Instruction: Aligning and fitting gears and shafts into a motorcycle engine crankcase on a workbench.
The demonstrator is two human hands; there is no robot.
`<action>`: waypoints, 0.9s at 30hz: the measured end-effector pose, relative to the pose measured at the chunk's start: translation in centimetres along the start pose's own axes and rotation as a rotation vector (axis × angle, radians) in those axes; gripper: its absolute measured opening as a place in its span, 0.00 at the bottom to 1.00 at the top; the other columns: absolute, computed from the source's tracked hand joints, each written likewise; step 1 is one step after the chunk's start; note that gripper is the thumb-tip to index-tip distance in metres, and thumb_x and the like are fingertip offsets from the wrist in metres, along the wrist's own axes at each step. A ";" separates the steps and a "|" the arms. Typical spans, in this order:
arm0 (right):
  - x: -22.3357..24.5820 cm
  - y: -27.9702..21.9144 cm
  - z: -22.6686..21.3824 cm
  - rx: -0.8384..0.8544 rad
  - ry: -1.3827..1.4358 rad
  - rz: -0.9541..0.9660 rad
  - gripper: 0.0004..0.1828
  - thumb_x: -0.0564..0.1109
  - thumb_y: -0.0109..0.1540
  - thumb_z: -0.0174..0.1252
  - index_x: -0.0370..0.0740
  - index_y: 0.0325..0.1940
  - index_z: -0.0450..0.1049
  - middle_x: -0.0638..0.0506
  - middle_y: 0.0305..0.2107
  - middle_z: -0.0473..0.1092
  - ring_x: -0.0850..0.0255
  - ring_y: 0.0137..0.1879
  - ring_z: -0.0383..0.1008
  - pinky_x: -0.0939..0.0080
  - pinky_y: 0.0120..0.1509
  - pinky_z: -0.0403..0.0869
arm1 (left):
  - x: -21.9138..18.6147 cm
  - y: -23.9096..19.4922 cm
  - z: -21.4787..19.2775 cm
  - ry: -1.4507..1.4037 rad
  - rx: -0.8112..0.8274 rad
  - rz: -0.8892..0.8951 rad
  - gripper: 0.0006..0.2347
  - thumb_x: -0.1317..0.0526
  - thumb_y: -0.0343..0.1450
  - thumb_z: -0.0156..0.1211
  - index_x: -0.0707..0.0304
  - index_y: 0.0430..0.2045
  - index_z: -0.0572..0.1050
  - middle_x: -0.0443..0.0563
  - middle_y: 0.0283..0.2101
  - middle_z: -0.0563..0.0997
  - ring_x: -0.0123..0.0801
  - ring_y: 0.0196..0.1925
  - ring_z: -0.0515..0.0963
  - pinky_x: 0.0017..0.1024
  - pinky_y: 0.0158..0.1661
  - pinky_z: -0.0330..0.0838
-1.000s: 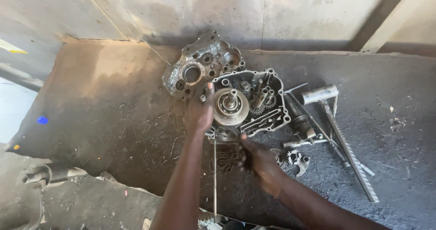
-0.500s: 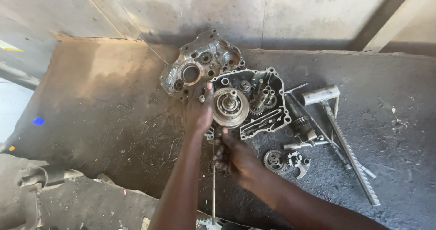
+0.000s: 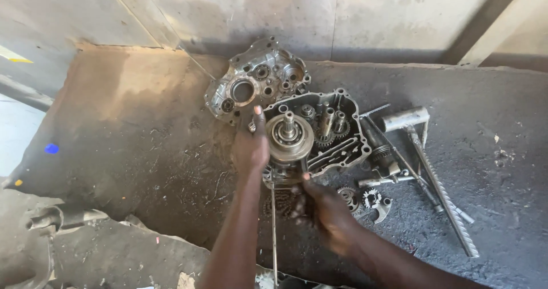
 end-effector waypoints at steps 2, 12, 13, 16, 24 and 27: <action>0.2 -0.2 1.9 -0.028 0.051 0.068 0.19 0.48 0.74 0.42 0.32 0.42 0.73 0.48 0.21 0.68 0.57 0.24 0.66 0.59 0.27 0.66 | 0.2 0.1 0.5 0.044 -0.016 0.059 0.37 0.31 0.66 0.26 0.42 0.70 0.60 0.52 0.69 0.70 0.59 0.66 0.72 0.64 0.61 0.68; -1.4 1.3 0.3 -0.160 0.055 -0.004 0.18 0.51 0.74 0.46 0.42 0.33 0.68 0.51 0.21 0.65 0.58 0.25 0.63 0.57 0.31 0.62 | 0.8 -0.7 1.0 0.078 -0.106 0.212 0.41 0.27 0.63 0.22 0.46 0.65 0.67 0.53 0.71 0.67 0.56 0.72 0.65 0.68 0.55 0.69; -1.2 1.2 0.4 -0.162 0.054 -0.005 0.18 0.51 0.74 0.46 0.42 0.33 0.68 0.51 0.21 0.65 0.58 0.25 0.63 0.57 0.31 0.62 | 0.9 -0.7 1.2 0.075 -0.105 0.212 0.41 0.27 0.63 0.22 0.46 0.65 0.67 0.53 0.71 0.67 0.56 0.72 0.65 0.68 0.55 0.69; -0.4 0.2 1.3 -0.211 0.102 0.060 0.17 0.51 0.74 0.43 0.41 0.36 0.68 0.51 0.24 0.64 0.61 0.28 0.60 0.61 0.33 0.62 | 1.0 -1.0 1.4 0.089 -0.157 0.192 0.41 0.27 0.63 0.22 0.44 0.65 0.67 0.54 0.72 0.66 0.58 0.72 0.65 0.62 0.52 0.75; -2.1 1.3 1.2 -0.040 0.103 0.016 0.24 0.54 0.74 0.46 0.42 0.26 0.66 0.51 0.18 0.65 0.59 0.23 0.61 0.58 0.30 0.61 | 0.9 -1.6 1.2 0.036 -0.207 0.231 0.34 0.30 0.68 0.30 0.45 0.59 0.73 0.55 0.67 0.72 0.58 0.61 0.77 0.60 0.50 0.77; -2.7 0.9 -0.1 -0.035 -0.029 -0.035 0.25 0.60 0.70 0.49 0.41 0.27 0.67 0.49 0.18 0.64 0.54 0.24 0.64 0.54 0.30 0.61 | 1.0 -1.3 1.4 0.030 -0.193 0.261 0.36 0.30 0.68 0.28 0.48 0.63 0.70 0.57 0.68 0.70 0.61 0.64 0.73 0.64 0.52 0.74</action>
Point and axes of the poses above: each hand's wrist, its own y-axis towards the middle knuckle, its own z-axis out of the palm, x = y × z, the point moved 3 cm from there along y, towards the middle knuckle
